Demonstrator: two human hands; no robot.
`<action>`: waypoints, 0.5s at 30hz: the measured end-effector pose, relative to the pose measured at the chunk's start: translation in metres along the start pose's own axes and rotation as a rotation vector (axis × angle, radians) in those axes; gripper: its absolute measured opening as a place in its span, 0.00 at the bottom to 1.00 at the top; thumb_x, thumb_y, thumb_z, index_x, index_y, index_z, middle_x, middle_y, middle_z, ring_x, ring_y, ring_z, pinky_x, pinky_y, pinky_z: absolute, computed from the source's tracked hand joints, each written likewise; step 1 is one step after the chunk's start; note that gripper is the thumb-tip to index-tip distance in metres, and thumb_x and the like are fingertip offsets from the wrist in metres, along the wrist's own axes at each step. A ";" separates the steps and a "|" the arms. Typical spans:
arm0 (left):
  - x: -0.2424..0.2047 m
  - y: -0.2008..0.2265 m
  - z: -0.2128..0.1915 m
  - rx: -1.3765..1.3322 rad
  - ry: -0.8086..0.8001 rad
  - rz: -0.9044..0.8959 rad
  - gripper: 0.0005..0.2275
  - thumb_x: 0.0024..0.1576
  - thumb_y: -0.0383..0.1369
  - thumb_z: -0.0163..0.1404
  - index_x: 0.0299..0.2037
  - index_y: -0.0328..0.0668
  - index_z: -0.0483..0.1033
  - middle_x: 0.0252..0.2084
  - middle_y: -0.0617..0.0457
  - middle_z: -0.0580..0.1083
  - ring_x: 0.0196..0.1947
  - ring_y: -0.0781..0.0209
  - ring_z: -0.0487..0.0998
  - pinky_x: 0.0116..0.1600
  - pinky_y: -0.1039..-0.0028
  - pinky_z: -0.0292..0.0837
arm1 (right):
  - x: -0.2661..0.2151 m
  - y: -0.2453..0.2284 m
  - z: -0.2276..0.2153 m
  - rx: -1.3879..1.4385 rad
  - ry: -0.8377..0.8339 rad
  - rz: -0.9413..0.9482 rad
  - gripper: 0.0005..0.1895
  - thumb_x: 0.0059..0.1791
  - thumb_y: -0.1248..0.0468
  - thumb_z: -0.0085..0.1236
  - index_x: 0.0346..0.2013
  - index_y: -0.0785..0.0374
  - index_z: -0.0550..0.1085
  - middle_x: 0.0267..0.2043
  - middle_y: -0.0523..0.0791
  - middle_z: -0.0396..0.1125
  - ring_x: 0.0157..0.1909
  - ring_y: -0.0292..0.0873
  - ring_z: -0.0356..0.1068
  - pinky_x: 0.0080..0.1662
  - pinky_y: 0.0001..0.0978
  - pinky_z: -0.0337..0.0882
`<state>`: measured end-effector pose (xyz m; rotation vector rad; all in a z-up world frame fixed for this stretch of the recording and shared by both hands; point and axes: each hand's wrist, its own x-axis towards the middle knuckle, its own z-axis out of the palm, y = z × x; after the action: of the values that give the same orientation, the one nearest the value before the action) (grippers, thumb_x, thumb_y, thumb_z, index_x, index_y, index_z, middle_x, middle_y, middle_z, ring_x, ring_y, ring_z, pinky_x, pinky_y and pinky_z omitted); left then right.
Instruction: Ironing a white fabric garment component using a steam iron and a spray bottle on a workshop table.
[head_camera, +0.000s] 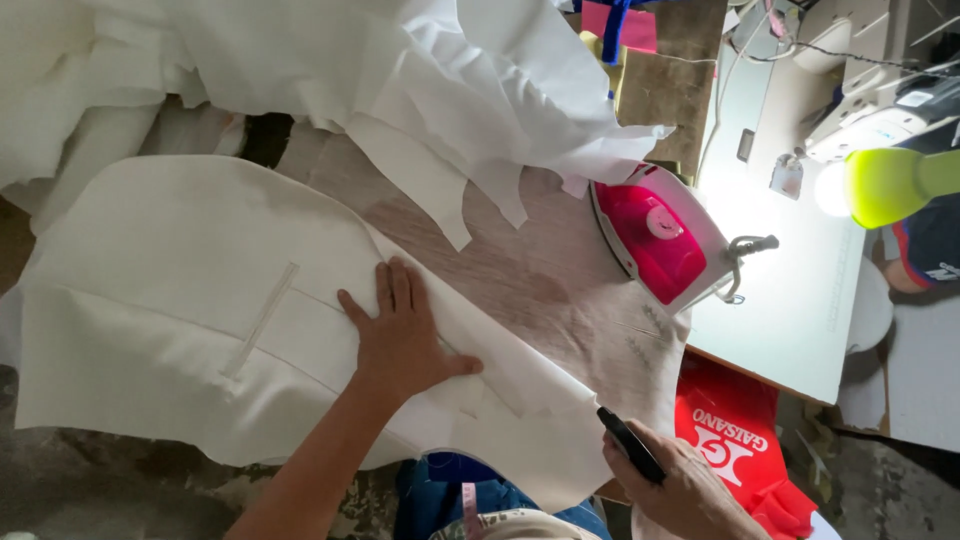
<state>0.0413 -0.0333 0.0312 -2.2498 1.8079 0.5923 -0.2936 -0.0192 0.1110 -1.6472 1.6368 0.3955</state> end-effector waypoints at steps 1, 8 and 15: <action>0.001 0.000 0.001 0.008 0.019 0.003 0.74 0.37 0.82 0.56 0.75 0.27 0.28 0.80 0.35 0.33 0.78 0.38 0.30 0.65 0.20 0.31 | 0.001 -0.002 -0.002 0.001 -0.041 0.018 0.10 0.50 0.46 0.54 0.32 0.45 0.77 0.23 0.39 0.75 0.25 0.39 0.71 0.32 0.34 0.68; 0.002 -0.002 0.003 0.007 0.050 0.011 0.74 0.37 0.84 0.55 0.75 0.27 0.29 0.80 0.35 0.34 0.78 0.37 0.31 0.65 0.20 0.33 | 0.012 -0.019 0.001 0.001 -0.003 -0.107 0.10 0.50 0.47 0.54 0.39 0.42 0.78 0.25 0.35 0.75 0.25 0.37 0.70 0.32 0.33 0.67; 0.002 -0.002 0.003 -0.019 0.031 0.017 0.73 0.39 0.82 0.55 0.75 0.28 0.28 0.80 0.34 0.32 0.78 0.37 0.30 0.65 0.19 0.32 | 0.030 -0.064 0.008 -0.076 0.101 -0.269 0.11 0.48 0.45 0.53 0.35 0.42 0.78 0.23 0.37 0.75 0.28 0.43 0.75 0.37 0.36 0.69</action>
<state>0.0427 -0.0333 0.0277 -2.2698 1.8456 0.5832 -0.2266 -0.0426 0.1042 -1.9421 1.4601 0.2442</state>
